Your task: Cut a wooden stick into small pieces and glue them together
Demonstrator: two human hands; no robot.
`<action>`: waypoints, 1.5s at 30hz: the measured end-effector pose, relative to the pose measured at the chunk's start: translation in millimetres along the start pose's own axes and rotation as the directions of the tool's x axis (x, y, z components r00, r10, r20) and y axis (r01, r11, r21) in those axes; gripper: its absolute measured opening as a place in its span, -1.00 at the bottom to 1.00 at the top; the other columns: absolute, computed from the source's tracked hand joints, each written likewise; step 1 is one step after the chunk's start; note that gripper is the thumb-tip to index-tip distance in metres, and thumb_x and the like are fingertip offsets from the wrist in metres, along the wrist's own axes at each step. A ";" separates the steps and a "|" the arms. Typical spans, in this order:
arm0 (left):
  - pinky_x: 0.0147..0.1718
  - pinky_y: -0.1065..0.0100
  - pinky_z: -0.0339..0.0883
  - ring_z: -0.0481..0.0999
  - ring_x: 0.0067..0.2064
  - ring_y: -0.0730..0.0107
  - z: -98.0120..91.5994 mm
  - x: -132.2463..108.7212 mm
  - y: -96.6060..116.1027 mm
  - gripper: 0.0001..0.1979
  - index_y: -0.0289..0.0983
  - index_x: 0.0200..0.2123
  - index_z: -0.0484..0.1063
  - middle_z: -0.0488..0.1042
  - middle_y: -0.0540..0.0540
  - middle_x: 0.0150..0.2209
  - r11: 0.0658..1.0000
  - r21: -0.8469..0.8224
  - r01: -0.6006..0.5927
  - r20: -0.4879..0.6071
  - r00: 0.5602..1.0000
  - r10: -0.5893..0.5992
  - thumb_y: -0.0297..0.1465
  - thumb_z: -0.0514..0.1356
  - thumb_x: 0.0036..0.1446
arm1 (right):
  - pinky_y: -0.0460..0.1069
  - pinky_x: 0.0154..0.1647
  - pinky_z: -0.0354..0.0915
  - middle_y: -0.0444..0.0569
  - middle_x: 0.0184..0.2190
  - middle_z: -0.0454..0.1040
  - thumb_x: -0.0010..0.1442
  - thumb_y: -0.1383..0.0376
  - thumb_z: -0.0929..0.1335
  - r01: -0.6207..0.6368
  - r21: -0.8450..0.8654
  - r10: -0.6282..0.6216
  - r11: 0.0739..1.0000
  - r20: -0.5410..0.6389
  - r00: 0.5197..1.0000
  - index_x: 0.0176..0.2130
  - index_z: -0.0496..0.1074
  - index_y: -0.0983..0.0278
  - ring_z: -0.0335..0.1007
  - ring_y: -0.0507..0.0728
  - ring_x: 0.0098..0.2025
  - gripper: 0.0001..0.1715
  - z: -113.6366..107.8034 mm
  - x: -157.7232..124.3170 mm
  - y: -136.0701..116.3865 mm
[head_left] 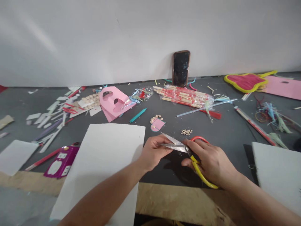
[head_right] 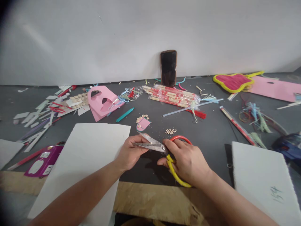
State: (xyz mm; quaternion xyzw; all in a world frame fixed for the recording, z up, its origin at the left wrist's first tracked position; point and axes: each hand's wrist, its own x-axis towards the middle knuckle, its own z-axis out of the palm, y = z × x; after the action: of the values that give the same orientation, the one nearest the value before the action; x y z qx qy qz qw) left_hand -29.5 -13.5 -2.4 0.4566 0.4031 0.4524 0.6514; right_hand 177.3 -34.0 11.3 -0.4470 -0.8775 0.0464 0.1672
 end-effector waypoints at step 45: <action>-0.31 0.37 0.31 0.45 -0.32 0.37 2.4 -2.2 0.2 -0.84 -0.27 -0.52 0.45 0.48 -0.07 -0.39 0.937 0.300 -0.178 -0.038 0.980 0.198 -0.34 0.27 0.05 | -0.06 -0.56 0.24 0.03 -0.42 0.53 0.33 -0.04 0.12 -0.007 0.005 0.007 1.000 0.000 1.000 -0.06 0.36 0.35 0.47 0.12 -0.48 -0.43 3.7 -1.7 1.3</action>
State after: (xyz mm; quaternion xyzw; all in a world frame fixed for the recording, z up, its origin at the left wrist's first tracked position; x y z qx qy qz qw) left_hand -27.9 -16.1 -1.4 0.5697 0.4424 0.4623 0.5158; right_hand 178.1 -34.3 7.1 -0.4498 -0.8758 0.0490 0.1681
